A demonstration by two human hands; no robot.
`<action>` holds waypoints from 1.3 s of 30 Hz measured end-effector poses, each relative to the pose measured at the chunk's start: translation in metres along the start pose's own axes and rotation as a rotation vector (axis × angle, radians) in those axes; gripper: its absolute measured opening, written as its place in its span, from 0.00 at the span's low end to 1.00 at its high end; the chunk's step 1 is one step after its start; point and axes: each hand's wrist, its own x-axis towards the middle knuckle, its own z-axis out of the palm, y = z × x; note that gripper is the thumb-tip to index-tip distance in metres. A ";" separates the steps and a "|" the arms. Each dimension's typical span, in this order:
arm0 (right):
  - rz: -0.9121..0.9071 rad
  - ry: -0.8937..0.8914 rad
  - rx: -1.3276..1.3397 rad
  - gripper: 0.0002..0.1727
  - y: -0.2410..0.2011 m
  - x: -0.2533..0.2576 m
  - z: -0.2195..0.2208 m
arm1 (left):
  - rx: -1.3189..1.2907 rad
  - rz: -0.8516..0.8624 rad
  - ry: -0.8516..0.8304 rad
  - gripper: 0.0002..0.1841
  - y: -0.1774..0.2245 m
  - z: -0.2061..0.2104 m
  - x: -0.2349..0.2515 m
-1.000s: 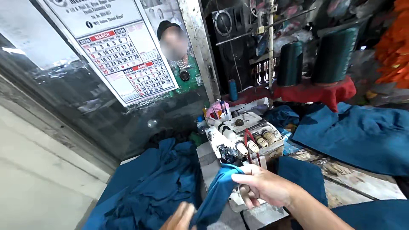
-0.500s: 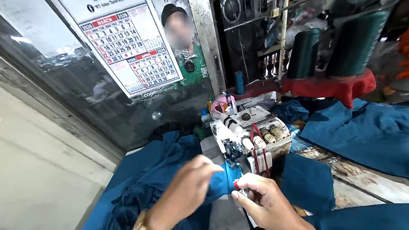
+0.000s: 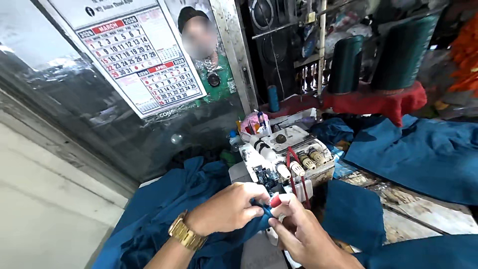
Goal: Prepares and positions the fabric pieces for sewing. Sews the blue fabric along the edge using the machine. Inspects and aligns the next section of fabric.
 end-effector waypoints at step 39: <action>0.199 -0.204 -0.397 0.16 -0.018 -0.036 -0.018 | 0.291 -0.032 -0.284 0.13 0.023 0.000 0.002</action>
